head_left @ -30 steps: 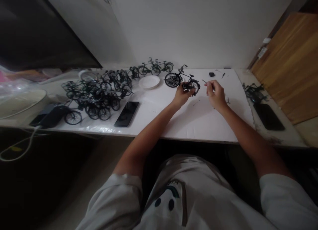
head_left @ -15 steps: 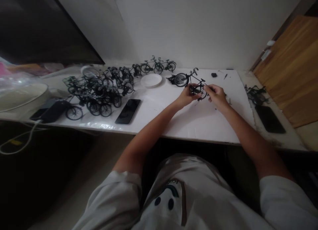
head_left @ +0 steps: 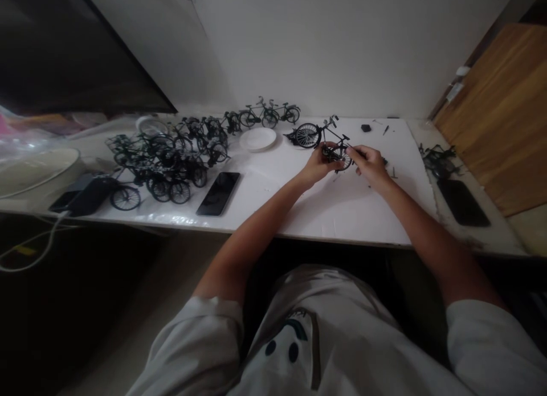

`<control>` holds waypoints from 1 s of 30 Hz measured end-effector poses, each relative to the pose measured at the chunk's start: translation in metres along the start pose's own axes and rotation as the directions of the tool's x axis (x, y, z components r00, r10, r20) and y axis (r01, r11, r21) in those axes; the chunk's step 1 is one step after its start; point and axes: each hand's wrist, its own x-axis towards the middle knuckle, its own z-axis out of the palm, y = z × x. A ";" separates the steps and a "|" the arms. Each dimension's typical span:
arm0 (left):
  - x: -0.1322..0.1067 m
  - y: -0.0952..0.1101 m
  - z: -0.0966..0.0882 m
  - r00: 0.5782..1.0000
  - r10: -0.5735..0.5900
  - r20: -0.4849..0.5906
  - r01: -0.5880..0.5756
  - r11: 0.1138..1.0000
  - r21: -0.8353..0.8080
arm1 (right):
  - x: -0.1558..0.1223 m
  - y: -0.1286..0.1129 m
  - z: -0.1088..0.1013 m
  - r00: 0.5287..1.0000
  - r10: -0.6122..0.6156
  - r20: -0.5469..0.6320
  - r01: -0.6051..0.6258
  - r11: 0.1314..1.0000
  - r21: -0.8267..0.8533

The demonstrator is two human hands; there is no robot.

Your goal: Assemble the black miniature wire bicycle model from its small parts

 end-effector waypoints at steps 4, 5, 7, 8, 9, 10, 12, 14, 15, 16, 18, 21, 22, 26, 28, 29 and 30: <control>-0.001 0.002 -0.001 1.000 -0.023 0.009 0.023 0.999 0.022 | 0.001 -0.001 0.000 0.997 0.041 0.061 -0.043 0.998 0.036; -0.001 0.003 -0.001 1.000 -0.027 0.006 0.027 0.999 0.030 | 0.001 -0.001 0.001 0.997 0.042 0.062 -0.045 0.998 0.046; -0.002 0.004 -0.001 1.000 -0.030 0.005 0.030 0.999 0.037 | 0.001 0.001 0.001 0.998 0.032 0.057 -0.035 0.998 0.058; -0.002 0.005 -0.001 1.000 -0.030 0.007 0.029 0.999 0.036 | 0.002 0.002 0.002 0.998 0.025 0.055 -0.028 0.998 0.062; -0.003 0.006 0.000 1.000 -0.028 0.011 0.027 0.999 0.035 | 0.002 0.003 0.002 0.999 0.018 0.051 -0.021 0.998 0.064; -0.004 0.007 0.000 0.999 -0.027 0.017 0.026 0.999 0.037 | 0.003 0.005 0.002 0.999 0.012 0.045 -0.015 0.998 0.066; -0.005 0.010 0.002 0.999 -0.026 0.033 0.025 0.999 0.046 | 0.004 0.007 0.002 1.000 0.001 0.029 -0.003 0.998 0.069; -0.006 0.014 0.003 0.997 -0.040 0.060 0.035 0.996 0.080 | 0.005 0.009 0.002 1.000 -0.010 0.004 0.010 0.997 0.071; -0.007 0.015 0.003 0.996 -0.059 0.073 0.051 0.993 0.109 | 0.006 0.009 0.002 1.000 -0.015 -0.014 0.016 0.997 0.072; -0.008 0.016 0.003 0.994 -0.081 0.080 0.069 0.987 0.143 | 0.006 0.008 0.001 0.999 -0.018 -0.036 0.020 0.997 0.071; -0.011 0.018 0.001 0.991 -0.106 0.078 0.085 0.968 0.236 | 0.007 0.006 0.000 0.996 -0.020 -0.089 0.026 0.997 0.068; -0.013 0.023 -0.009 0.996 -0.005 0.088 -0.036 0.887 0.461 | 0.007 0.002 -0.003 0.987 -0.029 -0.159 0.037 0.998 0.046; -0.013 0.026 -0.014 0.992 0.062 0.111 -0.113 0.833 0.542 | 0.008 0.001 -0.005 0.984 -0.033 -0.176 0.040 0.999 0.034; -0.009 0.055 -0.044 0.959 0.247 0.141 -0.272 0.650 0.709 | 0.010 0.001 -0.009 0.976 -0.044 -0.213 0.045 0.999 0.004; -0.011 0.075 -0.064 0.938 0.343 0.060 -0.261 0.579 0.772 | 0.010 0.002 -0.009 0.975 -0.054 -0.214 0.054 0.999 -0.003; -0.015 0.085 -0.075 0.932 0.361 0.025 -0.235 0.551 0.801 | 0.010 0.002 -0.009 0.975 -0.060 -0.216 0.059 0.998 -0.011; -0.020 0.093 -0.088 0.935 0.354 -0.001 -0.197 0.524 0.829 | 0.010 0.002 -0.009 0.974 -0.066 -0.217 0.063 0.998 -0.020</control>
